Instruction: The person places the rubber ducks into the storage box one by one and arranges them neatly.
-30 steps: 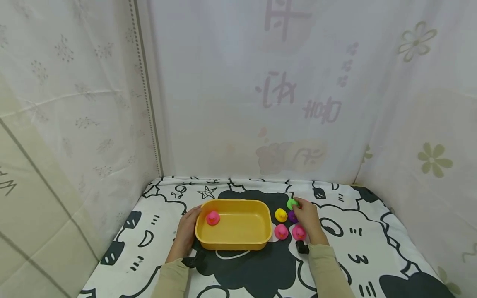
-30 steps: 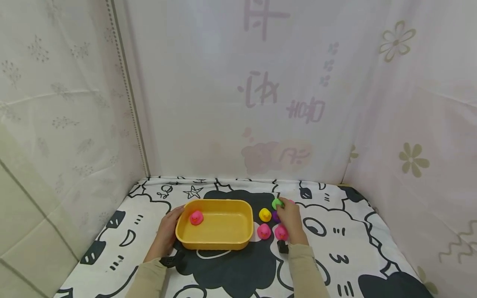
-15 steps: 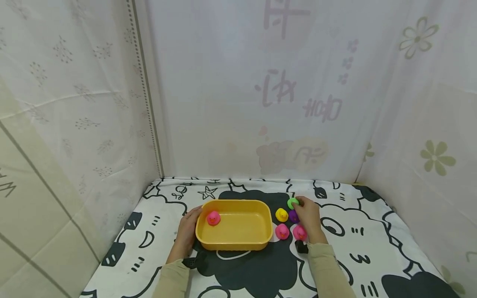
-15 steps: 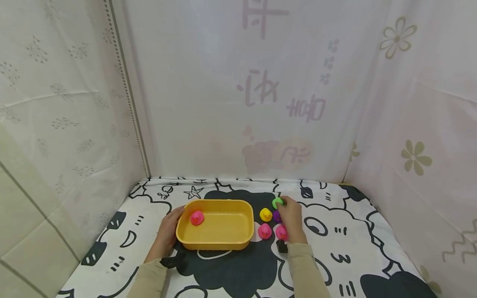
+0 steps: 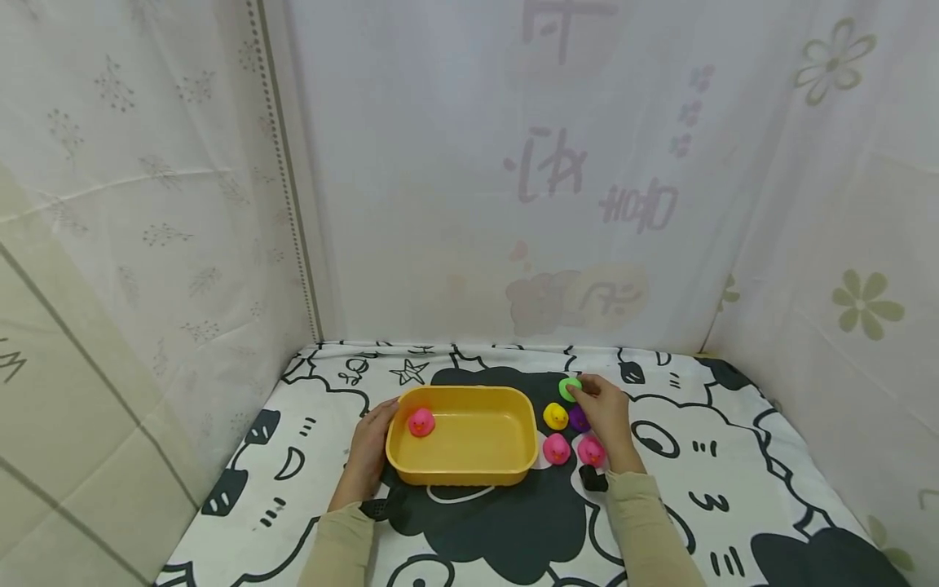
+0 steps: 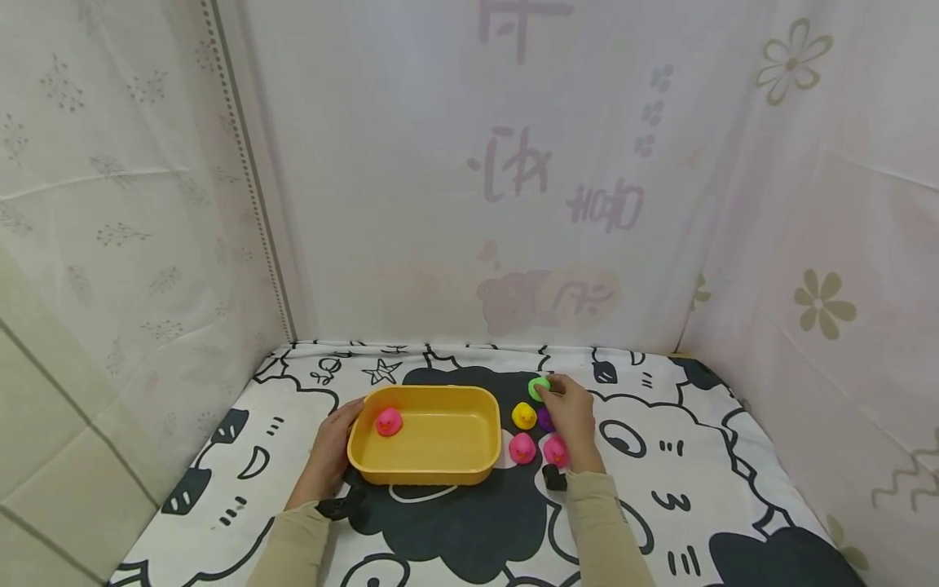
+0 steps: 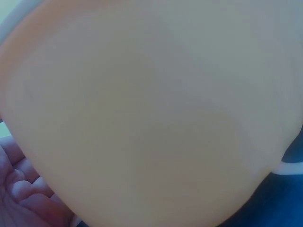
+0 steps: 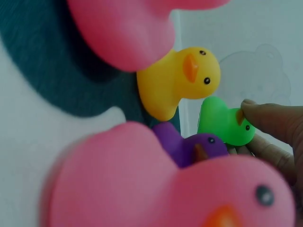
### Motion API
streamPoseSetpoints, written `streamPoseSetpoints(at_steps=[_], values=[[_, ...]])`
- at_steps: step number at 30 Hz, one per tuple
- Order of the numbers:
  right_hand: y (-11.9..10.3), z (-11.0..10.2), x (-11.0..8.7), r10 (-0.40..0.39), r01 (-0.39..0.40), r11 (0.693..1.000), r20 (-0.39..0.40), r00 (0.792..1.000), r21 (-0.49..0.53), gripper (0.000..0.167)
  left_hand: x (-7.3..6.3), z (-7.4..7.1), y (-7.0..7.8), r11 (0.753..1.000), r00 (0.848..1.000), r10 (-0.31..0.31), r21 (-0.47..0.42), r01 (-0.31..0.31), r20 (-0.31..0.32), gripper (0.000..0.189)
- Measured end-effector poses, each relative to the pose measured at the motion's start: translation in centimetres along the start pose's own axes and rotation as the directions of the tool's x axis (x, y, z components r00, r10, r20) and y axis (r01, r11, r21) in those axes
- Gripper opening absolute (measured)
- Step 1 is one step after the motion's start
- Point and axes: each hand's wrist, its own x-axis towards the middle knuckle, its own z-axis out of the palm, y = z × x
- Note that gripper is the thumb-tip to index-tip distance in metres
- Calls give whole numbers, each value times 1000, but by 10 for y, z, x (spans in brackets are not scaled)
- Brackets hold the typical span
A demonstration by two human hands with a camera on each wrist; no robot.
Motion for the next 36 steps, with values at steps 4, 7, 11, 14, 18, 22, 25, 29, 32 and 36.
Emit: streamPoseSetpoints(at_steps=[4,7,11,14,18,22,25,29,32,36], values=[[-4,-1,0,5,-5,1000,0,1000,12,38,1,1,0,1000,1000,0,0,0,-4,57],[-8,-1,-1,13,-13,999,7,1000,35,38,2,1,-1,1000,1000,7,1,-7,-5,57],[-13,-2,-2,39,-40,998,27,999,55,38,3,0,-2,1000,1000,21,2,-21,-6,57],[-16,-3,-3,49,-52,996,39,998,70,39,3,0,-2,1000,1000,28,-1,-28,-10,56],[-21,-4,-4,51,-54,995,36,998,86,38,3,1,-1,1000,1000,27,-2,-27,-7,57],[-27,-2,-5,49,-54,993,47,998,108,40,2,1,0,1000,1000,12,-2,-12,-13,56],[-30,0,-6,54,-60,992,55,997,110,42,1,0,0,1000,1000,15,6,-15,-12,56],[-34,1,-7,61,-66,992,53,997,106,41,1,0,1,1000,1000,22,0,-22,-10,57],[-35,2,-7,62,-69,990,60,996,121,41,1,1,1,1000,1000,15,-11,-15,-12,55],[-36,4,-9,62,-72,989,74,995,132,42,2,1,0,1000,1000,14,-15,-15,-16,55]])
